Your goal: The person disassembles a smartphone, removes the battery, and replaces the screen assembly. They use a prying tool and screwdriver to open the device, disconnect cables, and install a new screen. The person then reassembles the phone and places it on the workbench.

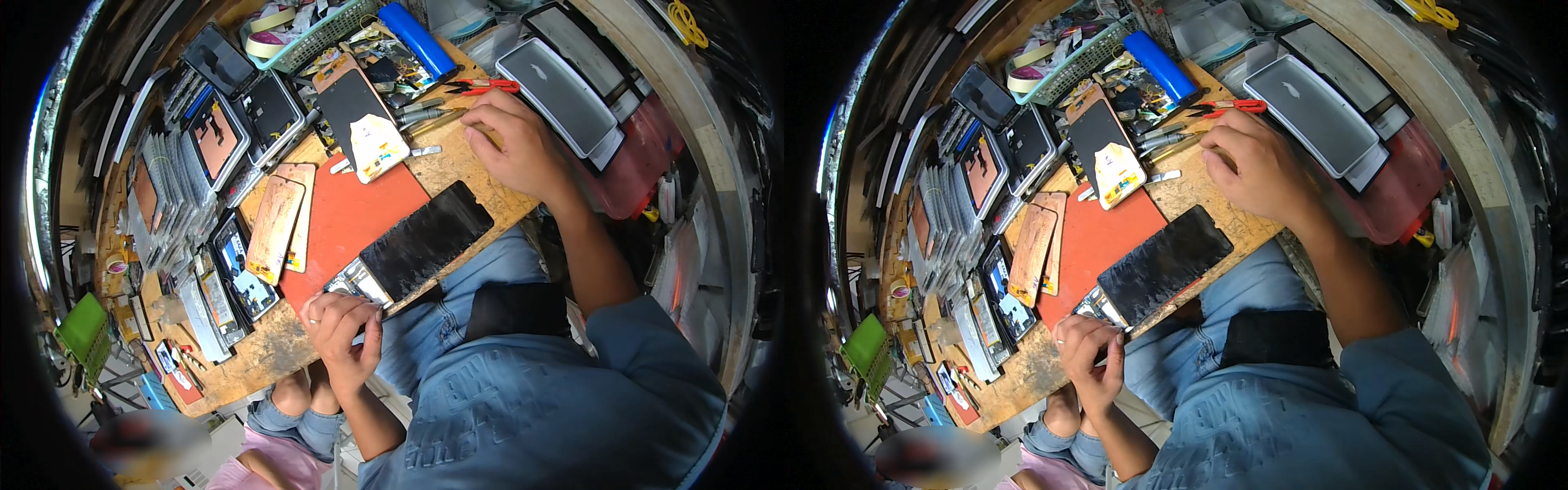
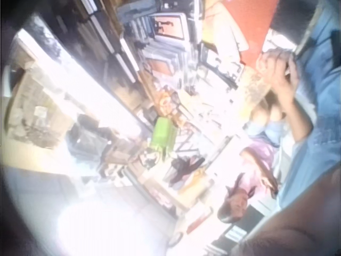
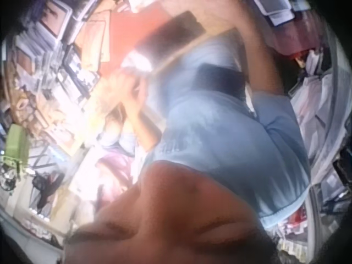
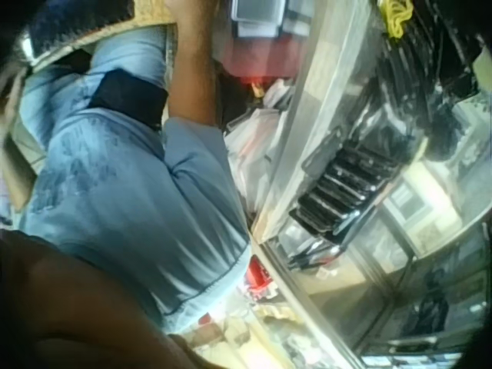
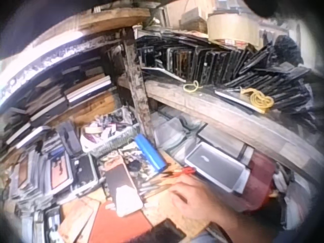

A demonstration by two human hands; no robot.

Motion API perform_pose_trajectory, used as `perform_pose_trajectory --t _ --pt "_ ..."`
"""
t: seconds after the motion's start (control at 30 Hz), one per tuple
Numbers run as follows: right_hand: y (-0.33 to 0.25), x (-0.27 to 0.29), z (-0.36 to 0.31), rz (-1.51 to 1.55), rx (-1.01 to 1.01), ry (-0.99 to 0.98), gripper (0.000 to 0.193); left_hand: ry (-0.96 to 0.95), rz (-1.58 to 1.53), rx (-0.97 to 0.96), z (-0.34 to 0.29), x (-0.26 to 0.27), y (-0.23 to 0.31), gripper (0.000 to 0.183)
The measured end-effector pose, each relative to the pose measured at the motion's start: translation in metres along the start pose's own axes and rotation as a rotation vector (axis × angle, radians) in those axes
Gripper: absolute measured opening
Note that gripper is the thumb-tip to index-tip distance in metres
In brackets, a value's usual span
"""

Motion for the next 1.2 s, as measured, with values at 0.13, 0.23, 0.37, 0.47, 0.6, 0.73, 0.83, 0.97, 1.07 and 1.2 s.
perform_pose_trajectory --t 0.13,0.23,0.37,0.47,0.6,0.73,0.83,0.97,1.07,1.2 --pt "-0.0018 -0.002 0.0022 0.021 0.006 0.001 0.012 -0.004 0.01 0.003 -0.0014 0.0014 -0.0011 0.013" --pt "-0.0021 -0.0027 0.0021 0.016 0.031 -0.005 0.013 0.003 0.014 0.012 -0.0039 0.0005 -0.0015 0.014" --pt "-0.0008 -0.0011 0.0032 -0.001 -0.001 0.0 0.013 -0.001 0.004 -0.002 -0.0009 0.0002 -0.001 0.014" --pt "0.0009 -0.0018 0.0019 -0.002 -0.028 -0.017 0.013 0.0 0.006 -0.012 -0.0008 0.0007 -0.0004 0.015" --pt "0.0042 -0.0035 0.0008 -0.026 -0.047 -0.036 0.014 0.002 0.011 -0.01 -0.0024 0.001 0.0 0.014" --pt "-0.0031 -0.0013 0.0037 -0.025 0.001 0.005 0.013 0.013 0.017 -0.011 -0.0018 -0.0004 -0.001 0.014" --pt "0.0014 -0.0016 0.0017 -0.013 -0.027 0.0 0.012 0.012 0.009 -0.022 -0.0019 -0.0004 -0.0002 0.014" --pt "-0.0005 -0.0007 0.003 -0.009 -0.032 0.007 0.012 0.006 0.02 -0.02 -0.0017 0.0006 -0.0005 0.015" --pt "-0.0007 -0.0012 0.0023 -0.014 -0.043 0.008 0.012 0.007 0.018 -0.019 -0.0024 0.0002 -0.0004 0.015" --pt "-0.0002 -0.0026 0.003 -0.017 -0.039 -0.002 0.013 0.005 0.013 -0.011 -0.0026 -0.0019 -0.0023 0.015"
Point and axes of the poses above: each hand's wrist, its own z-axis towards the middle knuckle, its own x-axis out of the back of the hand, y = z × x, the point moved 9 cm from there along z, towards the middle knuckle, and after that the axes turned 11 degrees about z, right-handed, at the moved point
